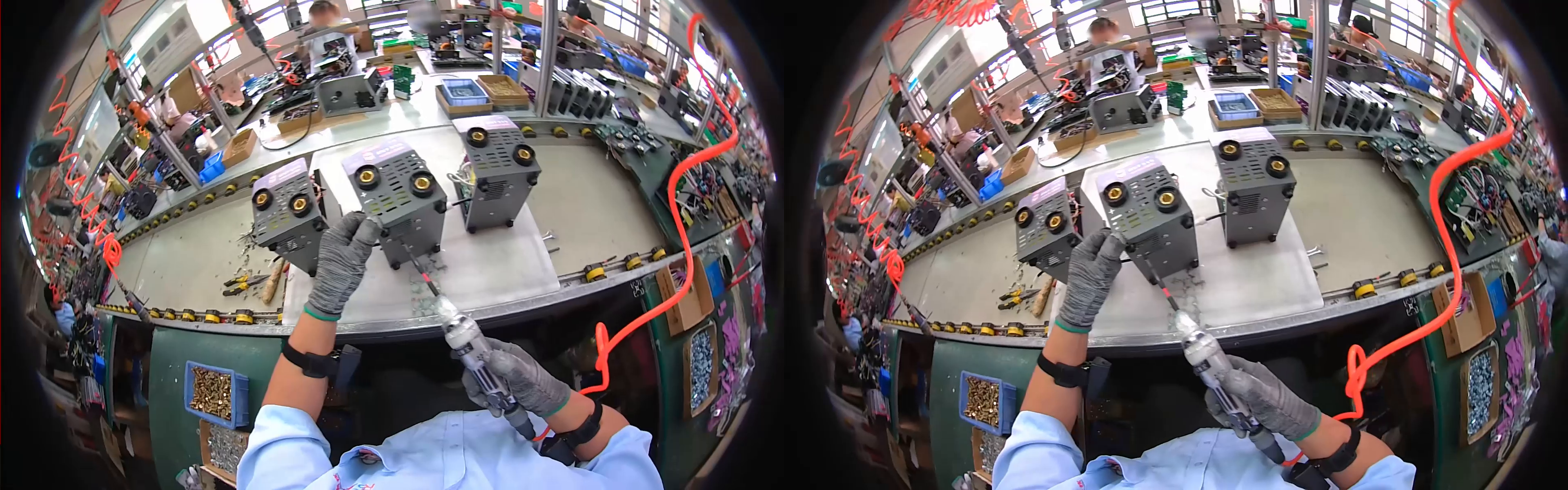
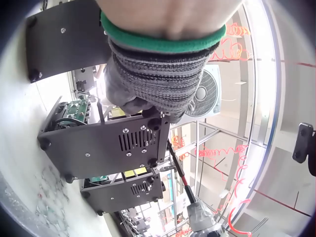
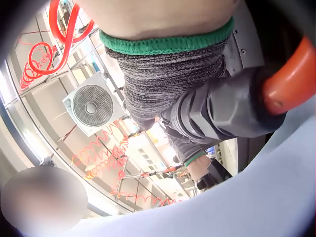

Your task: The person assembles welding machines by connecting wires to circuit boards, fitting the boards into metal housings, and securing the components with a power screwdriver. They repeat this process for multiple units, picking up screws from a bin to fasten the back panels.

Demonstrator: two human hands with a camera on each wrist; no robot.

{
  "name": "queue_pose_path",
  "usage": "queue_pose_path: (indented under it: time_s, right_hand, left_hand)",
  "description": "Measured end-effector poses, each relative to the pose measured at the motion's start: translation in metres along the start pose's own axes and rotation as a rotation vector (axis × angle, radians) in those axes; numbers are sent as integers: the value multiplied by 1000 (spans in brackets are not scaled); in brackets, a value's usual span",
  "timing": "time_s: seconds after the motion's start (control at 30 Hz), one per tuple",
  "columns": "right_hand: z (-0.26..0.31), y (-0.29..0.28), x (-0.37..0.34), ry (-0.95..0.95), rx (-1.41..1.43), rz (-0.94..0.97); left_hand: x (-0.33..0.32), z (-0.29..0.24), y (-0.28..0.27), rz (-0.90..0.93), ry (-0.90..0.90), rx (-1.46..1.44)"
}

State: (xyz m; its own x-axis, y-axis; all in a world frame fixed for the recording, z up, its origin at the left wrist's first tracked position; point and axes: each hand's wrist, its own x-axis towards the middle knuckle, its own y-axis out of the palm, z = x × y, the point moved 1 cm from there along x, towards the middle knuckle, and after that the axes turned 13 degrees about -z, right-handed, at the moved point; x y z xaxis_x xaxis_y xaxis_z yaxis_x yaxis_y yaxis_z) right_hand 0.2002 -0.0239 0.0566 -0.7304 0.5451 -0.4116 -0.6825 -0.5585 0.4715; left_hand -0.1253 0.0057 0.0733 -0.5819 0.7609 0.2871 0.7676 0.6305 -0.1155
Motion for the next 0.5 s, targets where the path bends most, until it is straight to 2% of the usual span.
queue_pose_path:
  time_s: [0.03, 0.27, 0.5]
  right_hand:
    - [1, 3, 2, -21, 5, 19]
    - [1, 9, 21, -64, -65, 20]
    - [-6, 11, 23, -74, -77, 22]
  left_hand:
    - [0, -1, 1, 1, -76, -56]
    - [6, -2, -3, 69, -181, -83]
    - [9, 0, -5, 129, -194, -138]
